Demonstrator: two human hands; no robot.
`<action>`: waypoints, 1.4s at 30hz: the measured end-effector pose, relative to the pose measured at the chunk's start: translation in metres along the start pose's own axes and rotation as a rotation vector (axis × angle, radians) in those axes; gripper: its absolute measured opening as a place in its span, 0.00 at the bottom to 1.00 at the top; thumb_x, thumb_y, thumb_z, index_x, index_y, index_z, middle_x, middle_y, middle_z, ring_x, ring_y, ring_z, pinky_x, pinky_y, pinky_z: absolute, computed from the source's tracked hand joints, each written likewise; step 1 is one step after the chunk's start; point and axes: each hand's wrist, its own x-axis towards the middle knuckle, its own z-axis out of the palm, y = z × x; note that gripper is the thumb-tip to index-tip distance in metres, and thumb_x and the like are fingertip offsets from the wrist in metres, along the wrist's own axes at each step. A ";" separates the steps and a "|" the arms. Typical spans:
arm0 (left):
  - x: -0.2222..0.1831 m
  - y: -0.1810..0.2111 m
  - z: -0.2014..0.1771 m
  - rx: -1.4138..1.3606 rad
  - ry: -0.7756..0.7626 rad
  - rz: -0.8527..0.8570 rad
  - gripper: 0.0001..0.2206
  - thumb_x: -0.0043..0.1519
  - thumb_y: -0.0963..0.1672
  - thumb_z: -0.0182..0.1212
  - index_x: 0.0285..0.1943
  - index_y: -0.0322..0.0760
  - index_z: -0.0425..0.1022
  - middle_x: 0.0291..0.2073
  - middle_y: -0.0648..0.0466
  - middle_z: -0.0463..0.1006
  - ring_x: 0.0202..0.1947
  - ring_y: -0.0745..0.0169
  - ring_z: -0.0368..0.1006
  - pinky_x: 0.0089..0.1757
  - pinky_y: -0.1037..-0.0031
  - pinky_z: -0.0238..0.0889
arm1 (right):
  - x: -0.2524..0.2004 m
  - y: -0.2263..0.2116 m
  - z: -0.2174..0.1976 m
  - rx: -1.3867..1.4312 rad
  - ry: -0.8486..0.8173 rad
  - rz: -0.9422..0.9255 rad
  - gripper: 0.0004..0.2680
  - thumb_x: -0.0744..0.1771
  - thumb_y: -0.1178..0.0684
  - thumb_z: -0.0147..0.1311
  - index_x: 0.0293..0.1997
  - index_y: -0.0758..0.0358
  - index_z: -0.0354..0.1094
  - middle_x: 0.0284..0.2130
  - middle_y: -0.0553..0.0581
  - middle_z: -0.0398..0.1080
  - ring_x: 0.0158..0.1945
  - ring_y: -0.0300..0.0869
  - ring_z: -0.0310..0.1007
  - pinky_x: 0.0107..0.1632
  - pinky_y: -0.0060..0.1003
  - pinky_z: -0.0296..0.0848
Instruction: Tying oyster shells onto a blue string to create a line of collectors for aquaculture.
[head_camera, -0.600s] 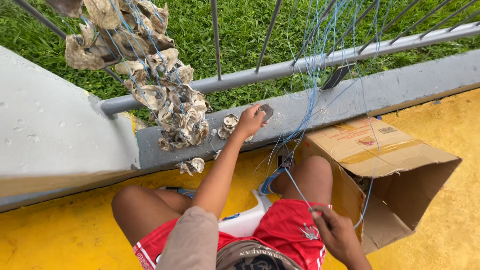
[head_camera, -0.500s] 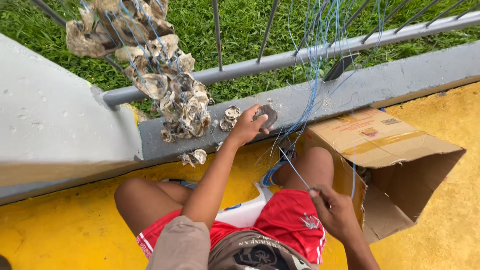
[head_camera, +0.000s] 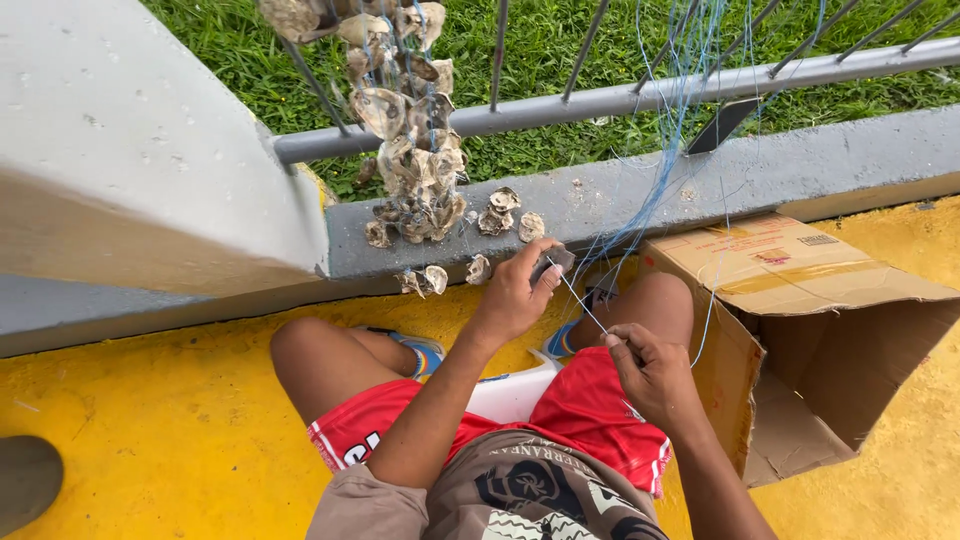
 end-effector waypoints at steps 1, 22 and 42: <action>-0.005 0.003 0.002 0.022 0.018 -0.002 0.15 0.70 0.45 0.56 0.64 0.37 0.68 0.43 0.42 0.83 0.43 0.52 0.83 0.43 0.63 0.76 | -0.004 0.003 0.003 0.014 -0.013 -0.021 0.07 0.68 0.53 0.56 0.43 0.65 0.76 0.14 0.59 0.67 0.17 0.38 0.63 0.24 0.35 0.64; -0.045 -0.045 -0.012 0.280 0.131 -0.033 0.15 0.71 0.42 0.52 0.67 0.39 0.65 0.51 0.41 0.74 0.47 0.46 0.77 0.47 0.60 0.75 | 0.086 0.252 0.125 0.072 -0.102 0.001 0.07 0.68 0.54 0.59 0.42 0.65 0.81 0.28 0.59 0.80 0.40 0.39 0.84 0.53 0.32 0.77; -0.045 -0.016 -0.032 0.080 0.142 -0.110 0.13 0.71 0.43 0.50 0.62 0.33 0.67 0.47 0.44 0.76 0.45 0.49 0.78 0.46 0.61 0.72 | 0.008 0.002 0.033 0.100 -0.188 0.129 0.09 0.67 0.52 0.54 0.44 0.66 0.77 0.16 0.53 0.69 0.20 0.33 0.57 0.24 0.33 0.58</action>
